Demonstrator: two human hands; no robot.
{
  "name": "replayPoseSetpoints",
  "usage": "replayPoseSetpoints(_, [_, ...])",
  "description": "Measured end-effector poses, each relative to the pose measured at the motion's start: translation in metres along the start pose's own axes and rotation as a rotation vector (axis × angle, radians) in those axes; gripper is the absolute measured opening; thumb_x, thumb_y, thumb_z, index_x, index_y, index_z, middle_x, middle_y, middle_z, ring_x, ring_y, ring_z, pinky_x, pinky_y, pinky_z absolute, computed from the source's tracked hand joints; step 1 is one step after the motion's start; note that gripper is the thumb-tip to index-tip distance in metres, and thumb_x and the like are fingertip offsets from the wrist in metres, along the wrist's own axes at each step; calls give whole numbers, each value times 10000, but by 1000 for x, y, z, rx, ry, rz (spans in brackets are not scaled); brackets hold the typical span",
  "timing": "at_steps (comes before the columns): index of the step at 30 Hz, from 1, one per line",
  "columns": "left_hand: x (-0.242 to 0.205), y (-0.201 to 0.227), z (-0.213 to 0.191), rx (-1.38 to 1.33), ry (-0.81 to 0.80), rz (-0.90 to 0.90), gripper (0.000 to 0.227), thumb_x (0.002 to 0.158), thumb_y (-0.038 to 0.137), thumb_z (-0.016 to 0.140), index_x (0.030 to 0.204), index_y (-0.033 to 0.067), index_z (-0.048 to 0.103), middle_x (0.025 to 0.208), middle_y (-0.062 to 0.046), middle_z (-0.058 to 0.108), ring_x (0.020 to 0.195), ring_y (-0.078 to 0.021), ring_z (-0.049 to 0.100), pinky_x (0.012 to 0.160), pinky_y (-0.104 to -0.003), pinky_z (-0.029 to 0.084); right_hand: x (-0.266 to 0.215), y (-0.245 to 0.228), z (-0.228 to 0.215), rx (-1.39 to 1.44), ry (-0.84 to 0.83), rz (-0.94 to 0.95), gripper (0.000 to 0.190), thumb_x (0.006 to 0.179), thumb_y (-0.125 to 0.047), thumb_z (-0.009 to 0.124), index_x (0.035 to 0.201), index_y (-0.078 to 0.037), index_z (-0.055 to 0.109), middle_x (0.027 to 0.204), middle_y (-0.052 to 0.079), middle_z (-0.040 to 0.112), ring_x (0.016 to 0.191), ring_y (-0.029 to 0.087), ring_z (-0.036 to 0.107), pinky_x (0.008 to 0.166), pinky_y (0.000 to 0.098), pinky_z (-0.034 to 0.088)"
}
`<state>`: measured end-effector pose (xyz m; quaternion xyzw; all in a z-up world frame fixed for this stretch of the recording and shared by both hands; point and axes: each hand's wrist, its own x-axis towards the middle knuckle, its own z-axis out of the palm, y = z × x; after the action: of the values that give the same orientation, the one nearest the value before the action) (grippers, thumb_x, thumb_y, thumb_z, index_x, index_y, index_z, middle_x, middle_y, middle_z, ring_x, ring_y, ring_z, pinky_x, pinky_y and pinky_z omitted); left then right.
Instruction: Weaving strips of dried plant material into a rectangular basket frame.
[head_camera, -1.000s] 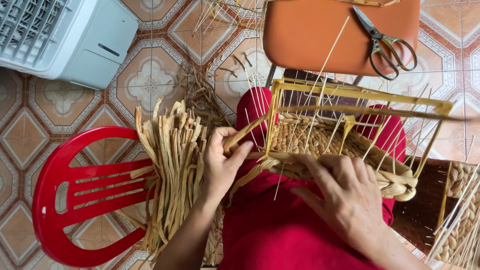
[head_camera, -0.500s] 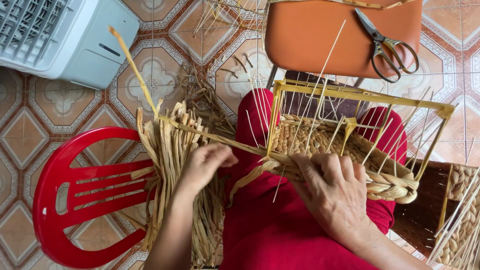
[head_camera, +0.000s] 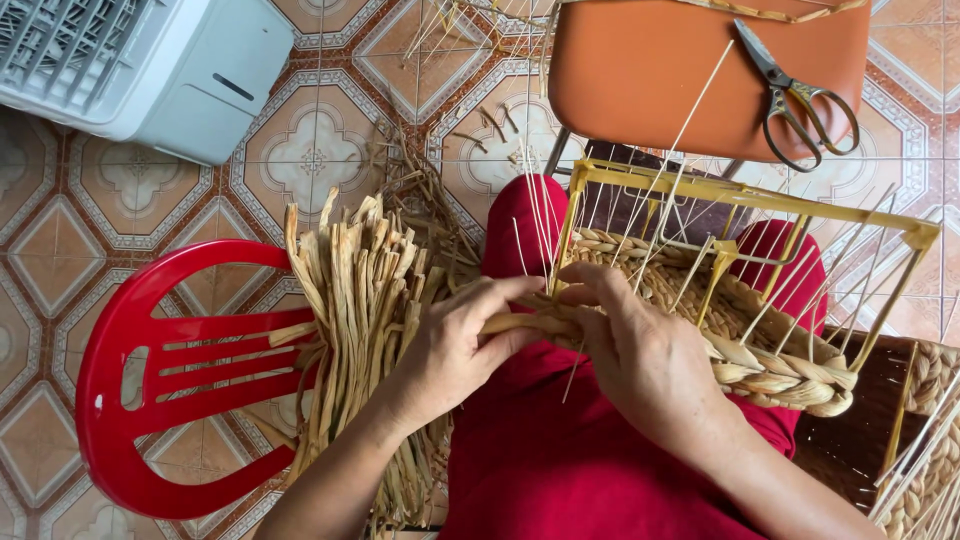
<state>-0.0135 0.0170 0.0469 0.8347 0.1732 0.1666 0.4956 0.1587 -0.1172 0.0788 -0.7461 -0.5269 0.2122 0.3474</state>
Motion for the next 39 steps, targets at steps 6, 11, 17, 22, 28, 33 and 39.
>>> replayPoseSetpoints(6, [33, -10, -10, 276, -126, -40, 181, 905, 111, 792, 1071, 44, 763, 875, -77, 708, 680, -116, 672, 568, -208, 583, -1, 4, 2, 70, 36, -3, 276, 987, -78, 566, 1262, -61, 553, 1011, 62, 788, 828, 269, 785, 642, 363, 622])
replayPoseSetpoints(11, [65, -32, -19, -62, -448, -414, 105, 875, 147, 806, 878, 45, 782, 724, 0, 748, 625, -20, 655, 539, -164, 500, 4, -2, 12, -73, 42, 55, 355, 944, -197, 655, 1262, -74, 558, 907, 23, 786, 661, 236, 758, 512, 362, 577])
replayPoseSetpoints(17, [57, -66, -6, -431, -448, -377, 132, 930, 152, 749, 902, 25, 766, 672, 0, 668, 550, -56, 529, 487, -213, 407, 9, -2, 21, -342, 209, -101, 212, 945, -263, 694, 1021, -110, 568, 760, 68, 645, 523, 231, 642, 438, 382, 506])
replayPoseSetpoints(22, [49, -88, 5, -992, -188, -221, 245, 992, 190, 688, 1199, 59, 703, 1100, -42, 737, 953, -95, 684, 830, -243, 579, 0, 17, -17, -282, 338, -25, 90, 924, -146, 688, 986, -113, 631, 745, 50, 680, 581, 229, 665, 526, 385, 504])
replayPoseSetpoints(28, [43, -159, 23, -768, 256, -419, 510, 960, 321, 727, 1339, -9, 638, 1213, -133, 695, 1083, -200, 674, 962, -364, 567, -45, 51, -111, 681, 558, 232, 184, 943, 129, 618, 1104, 42, 600, 930, 161, 686, 884, 223, 737, 762, 334, 662])
replayPoseSetpoints(33, [44, -133, 20, -677, 182, -451, 778, 973, 606, 494, 1504, 37, 468, 1443, -179, 592, 1314, -258, 589, 1079, -429, 494, -93, 151, -103, 1038, 636, -42, 104, 1028, 131, 561, 1082, 49, 595, 1027, 177, 698, 861, 190, 728, 795, 255, 611])
replayPoseSetpoints(39, [45, -120, 37, -635, 215, -371, 741, 1038, 557, 437, 1541, 14, 433, 1543, -219, 509, 1394, -284, 520, 1163, -423, 393, -104, 201, -54, 1077, 604, 229, 218, 1034, 47, 546, 1225, 66, 647, 1114, 116, 702, 1018, 170, 694, 934, 272, 570])
